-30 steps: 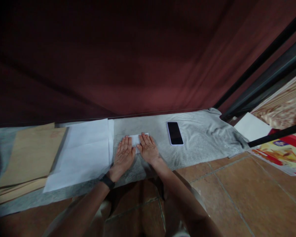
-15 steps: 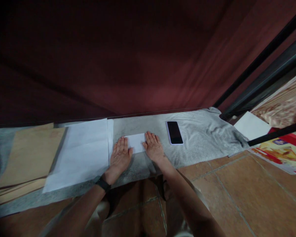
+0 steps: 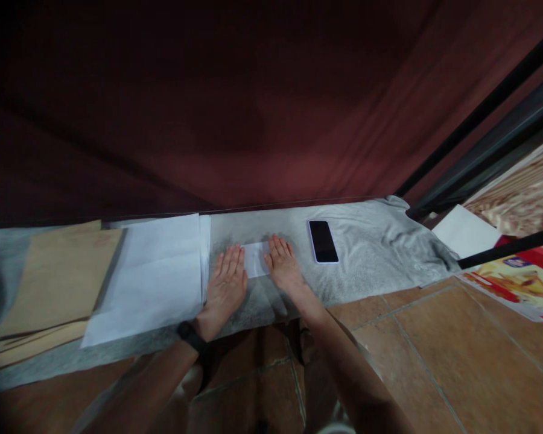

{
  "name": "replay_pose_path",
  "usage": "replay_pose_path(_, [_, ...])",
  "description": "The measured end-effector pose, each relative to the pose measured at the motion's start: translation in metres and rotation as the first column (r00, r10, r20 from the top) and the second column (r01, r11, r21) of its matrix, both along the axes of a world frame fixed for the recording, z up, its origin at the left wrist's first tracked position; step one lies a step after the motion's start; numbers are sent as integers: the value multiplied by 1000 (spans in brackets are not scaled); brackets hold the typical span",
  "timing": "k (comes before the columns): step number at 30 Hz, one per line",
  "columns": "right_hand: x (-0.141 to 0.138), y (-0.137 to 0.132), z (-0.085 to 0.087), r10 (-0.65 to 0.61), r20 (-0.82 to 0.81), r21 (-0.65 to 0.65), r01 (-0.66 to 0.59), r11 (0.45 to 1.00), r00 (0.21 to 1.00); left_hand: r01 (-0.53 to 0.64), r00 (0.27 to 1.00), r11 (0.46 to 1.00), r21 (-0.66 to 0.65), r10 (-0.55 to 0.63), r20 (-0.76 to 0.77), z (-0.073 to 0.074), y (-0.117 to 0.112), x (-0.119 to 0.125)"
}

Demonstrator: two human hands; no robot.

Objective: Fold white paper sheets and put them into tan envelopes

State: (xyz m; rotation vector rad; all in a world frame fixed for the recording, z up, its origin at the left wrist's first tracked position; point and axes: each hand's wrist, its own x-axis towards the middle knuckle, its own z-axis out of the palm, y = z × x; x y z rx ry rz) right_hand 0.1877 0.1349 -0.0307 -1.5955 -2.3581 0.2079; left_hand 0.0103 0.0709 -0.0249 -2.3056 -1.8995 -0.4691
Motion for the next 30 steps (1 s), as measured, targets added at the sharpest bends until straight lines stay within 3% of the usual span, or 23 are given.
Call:
replay_pose_path(3, [-11, -3, 4, 116, -57, 0, -116, 993, 992, 115, 993, 993, 4, -115, -6, -1, -3, 10])
replay_pose_path(7, [-22, -9, 1, 192, -85, -46, -196, 980, 978, 180, 984, 984, -10, -180, 14, -11, -6, 18])
replay_pose_path(20, [-12, -11, -4, 161, 91, -16, -160, 987, 983, 131, 991, 984, -118, -132, 1, -11, -10, 19])
replay_pose_path(30, [0, -7, -9, 89, 62, 13, -90, 996, 994, 121, 992, 983, -141, -115, 49, -6, -11, 9])
